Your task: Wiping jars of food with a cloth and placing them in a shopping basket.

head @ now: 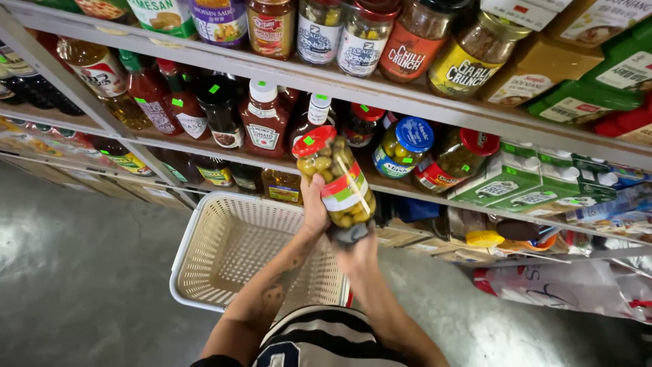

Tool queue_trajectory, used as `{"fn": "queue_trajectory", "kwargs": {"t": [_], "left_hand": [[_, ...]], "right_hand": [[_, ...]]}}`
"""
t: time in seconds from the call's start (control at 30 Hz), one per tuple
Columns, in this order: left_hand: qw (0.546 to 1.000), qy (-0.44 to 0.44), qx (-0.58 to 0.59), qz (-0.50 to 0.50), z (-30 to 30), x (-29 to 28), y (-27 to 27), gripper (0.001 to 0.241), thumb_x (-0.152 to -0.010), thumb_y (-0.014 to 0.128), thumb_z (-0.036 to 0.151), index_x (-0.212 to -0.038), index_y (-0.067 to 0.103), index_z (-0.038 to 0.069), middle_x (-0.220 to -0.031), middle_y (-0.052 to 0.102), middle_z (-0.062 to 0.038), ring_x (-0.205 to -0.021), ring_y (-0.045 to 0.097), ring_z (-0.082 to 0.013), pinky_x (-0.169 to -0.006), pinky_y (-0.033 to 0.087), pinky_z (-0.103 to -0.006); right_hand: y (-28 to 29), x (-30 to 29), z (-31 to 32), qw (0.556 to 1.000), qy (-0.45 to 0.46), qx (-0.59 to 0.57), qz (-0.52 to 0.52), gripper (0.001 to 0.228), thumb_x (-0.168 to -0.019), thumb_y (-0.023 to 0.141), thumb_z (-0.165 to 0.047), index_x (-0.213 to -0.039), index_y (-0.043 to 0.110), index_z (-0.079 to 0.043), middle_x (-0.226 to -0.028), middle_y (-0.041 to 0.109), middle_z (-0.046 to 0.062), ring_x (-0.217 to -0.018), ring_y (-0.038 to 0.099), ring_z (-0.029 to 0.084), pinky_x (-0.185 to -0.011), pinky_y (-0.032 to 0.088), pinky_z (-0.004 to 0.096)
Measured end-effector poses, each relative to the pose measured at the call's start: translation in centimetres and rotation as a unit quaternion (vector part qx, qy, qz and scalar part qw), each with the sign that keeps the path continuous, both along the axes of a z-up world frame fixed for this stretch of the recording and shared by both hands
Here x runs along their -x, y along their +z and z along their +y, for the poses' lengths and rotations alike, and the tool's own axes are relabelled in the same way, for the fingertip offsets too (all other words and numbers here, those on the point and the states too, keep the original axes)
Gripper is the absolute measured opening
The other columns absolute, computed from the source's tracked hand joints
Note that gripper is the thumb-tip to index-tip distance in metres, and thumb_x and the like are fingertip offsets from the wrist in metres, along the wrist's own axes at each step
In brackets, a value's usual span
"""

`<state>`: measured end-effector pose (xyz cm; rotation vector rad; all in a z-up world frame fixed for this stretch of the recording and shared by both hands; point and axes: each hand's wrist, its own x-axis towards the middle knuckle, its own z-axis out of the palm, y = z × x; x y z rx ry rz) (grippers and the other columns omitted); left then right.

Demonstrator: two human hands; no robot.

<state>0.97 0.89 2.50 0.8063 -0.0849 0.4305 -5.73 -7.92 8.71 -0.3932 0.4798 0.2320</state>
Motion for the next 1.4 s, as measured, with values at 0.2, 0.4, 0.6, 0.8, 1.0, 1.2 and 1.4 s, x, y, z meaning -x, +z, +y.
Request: {"fn": "queue_trajectory", "kwargs": {"t": [0.2, 0.4, 0.6, 0.8, 1.0, 1.2, 1.4], "left_hand": [[0.998, -0.062, -0.001, -0.029, 0.9, 0.9, 0.9, 0.071, -0.096, 0.065, 0.037, -0.152, 0.035, 0.005, -0.145, 0.052, -0.008, -0.133, 0.051, -0.0205, -0.115, 0.041, -0.0385], [0.994, -0.059, -0.044, 0.075, 1.8, 0.3, 2.6, 0.076, -0.093, 0.068, 0.033, -0.154, 0.037, -0.001, -0.142, 0.055, -0.013, -0.127, 0.054, -0.0232, -0.11, 0.045, -0.0386], [0.989, -0.109, -0.083, 0.059, 1.3, 1.7, 1.2, 0.084, -0.09, 0.071, 0.035, -0.156, 0.031, 0.003, -0.147, 0.053, -0.012, -0.132, 0.054, -0.02, -0.112, 0.045, -0.0357], [0.992, -0.103, -0.072, 0.023, 2.2, 1.3, 2.0, 0.083, -0.089, 0.076, 0.034, -0.154, 0.037, -0.001, -0.142, 0.058, -0.013, -0.129, 0.058, -0.0208, -0.112, 0.046, -0.0361], [0.969, -0.084, -0.211, 0.092, 1.5, -0.6, -2.2, 0.058, -0.102, 0.067, 0.03, -0.143, 0.053, -0.008, -0.127, 0.067, -0.019, -0.112, 0.065, -0.0252, -0.098, 0.057, -0.0403], [0.983, -0.158, 0.001, 0.097, 0.9, 1.6, 0.8, 0.07, -0.1, 0.059, 0.031, -0.156, 0.033, 0.0, -0.143, 0.057, -0.012, -0.126, 0.058, -0.02, -0.108, 0.048, -0.0365], [0.996, -0.027, -0.072, 0.052, 1.0, 0.0, -2.2, 0.072, -0.101, 0.062, 0.034, -0.156, 0.031, -0.003, -0.149, 0.052, -0.013, -0.135, 0.051, -0.0209, -0.116, 0.041, -0.0363]], "right_hand": [[-5.0, -4.9, -4.8, 0.97, 0.013, 0.188, -0.153, 0.049, -0.108, 0.035, -0.037, -0.14, 0.054, -0.005, -0.144, 0.061, 0.015, -0.131, 0.061, 0.03, -0.113, 0.047, 0.048], [2.2, 1.3, -0.8, 0.478, -0.124, 0.757, -0.429, 0.05, -0.111, 0.047, -0.03, -0.146, 0.049, 0.005, -0.158, 0.042, 0.027, -0.152, 0.036, 0.038, -0.123, 0.029, 0.049], [6.6, -4.3, -0.6, 0.482, -0.09, 0.764, -0.419, 0.048, -0.111, 0.046, -0.024, -0.15, 0.053, 0.002, -0.161, 0.046, 0.026, -0.152, 0.04, 0.034, -0.125, 0.032, 0.043], [-1.6, -4.7, -3.0, 0.805, 0.005, 0.569, -0.17, 0.05, -0.113, 0.045, -0.034, -0.139, 0.066, 0.005, -0.133, 0.068, 0.037, -0.124, 0.059, 0.05, -0.106, 0.05, 0.051], [7.1, -0.8, 1.6, 0.229, -0.097, 0.869, -0.429, 0.053, -0.101, 0.054, -0.033, -0.147, 0.052, -0.006, -0.157, 0.046, 0.017, -0.149, 0.039, 0.041, -0.122, 0.031, 0.052], [-0.7, -8.1, -4.9, 0.879, 0.026, 0.461, -0.119, 0.055, -0.108, 0.052, -0.044, -0.135, 0.061, 0.003, -0.133, 0.065, 0.022, -0.116, 0.067, 0.03, -0.101, 0.051, 0.041], [-8.3, -2.8, -4.9, 0.8, -0.059, 0.516, -0.3, 0.04, -0.111, 0.04, -0.03, -0.134, 0.054, -0.001, -0.134, 0.056, 0.01, -0.122, 0.052, 0.015, -0.103, 0.043, 0.026]]}}
